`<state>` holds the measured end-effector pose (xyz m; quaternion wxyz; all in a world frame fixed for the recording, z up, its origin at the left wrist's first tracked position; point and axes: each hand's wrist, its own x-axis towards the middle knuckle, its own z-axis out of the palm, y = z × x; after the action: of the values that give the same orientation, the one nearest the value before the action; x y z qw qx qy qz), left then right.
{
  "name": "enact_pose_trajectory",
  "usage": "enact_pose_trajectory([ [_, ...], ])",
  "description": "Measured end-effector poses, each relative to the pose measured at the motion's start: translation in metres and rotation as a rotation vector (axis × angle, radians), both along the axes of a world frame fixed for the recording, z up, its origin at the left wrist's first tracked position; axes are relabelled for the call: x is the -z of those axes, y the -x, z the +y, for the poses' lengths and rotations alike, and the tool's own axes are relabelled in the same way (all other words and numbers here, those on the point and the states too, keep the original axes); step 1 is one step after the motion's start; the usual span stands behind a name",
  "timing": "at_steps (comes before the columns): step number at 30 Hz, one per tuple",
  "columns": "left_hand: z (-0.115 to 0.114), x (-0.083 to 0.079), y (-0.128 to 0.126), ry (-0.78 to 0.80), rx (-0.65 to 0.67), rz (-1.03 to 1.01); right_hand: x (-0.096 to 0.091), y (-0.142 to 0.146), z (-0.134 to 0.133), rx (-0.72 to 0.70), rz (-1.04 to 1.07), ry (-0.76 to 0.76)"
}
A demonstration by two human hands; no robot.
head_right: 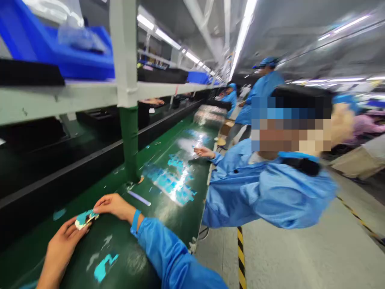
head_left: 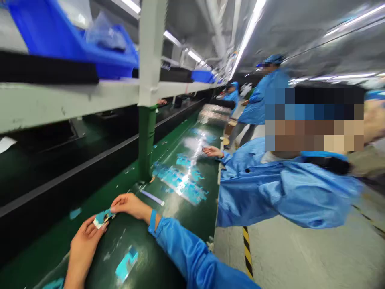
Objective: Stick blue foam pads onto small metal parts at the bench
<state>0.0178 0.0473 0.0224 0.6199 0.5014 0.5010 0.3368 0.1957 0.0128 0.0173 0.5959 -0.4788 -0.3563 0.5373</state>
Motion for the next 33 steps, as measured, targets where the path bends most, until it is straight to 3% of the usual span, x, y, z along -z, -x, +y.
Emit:
enact_pose_trajectory([
  [3,-0.007,0.002,0.003,0.013,0.021,-0.122,0.002,0.003,-0.011,-0.007,0.046,0.017],
  [6,-0.006,0.021,0.005,-0.019,0.089,-0.226,0.023,-0.002,-0.013,-0.027,0.140,0.036],
  [10,-0.006,0.041,0.006,-0.022,0.168,-0.272,0.041,-0.009,-0.013,0.070,-0.081,-0.018],
  [16,-0.014,0.030,0.006,-0.025,0.216,-0.198,0.031,-0.005,-0.022,0.090,-0.218,-0.013],
  [20,-0.013,0.031,0.005,-0.023,0.222,-0.198,0.032,-0.006,-0.021,0.082,-0.279,-0.002],
  [33,-0.012,0.028,0.005,0.020,0.173,-0.154,0.033,-0.005,-0.016,0.035,-0.246,0.025],
])
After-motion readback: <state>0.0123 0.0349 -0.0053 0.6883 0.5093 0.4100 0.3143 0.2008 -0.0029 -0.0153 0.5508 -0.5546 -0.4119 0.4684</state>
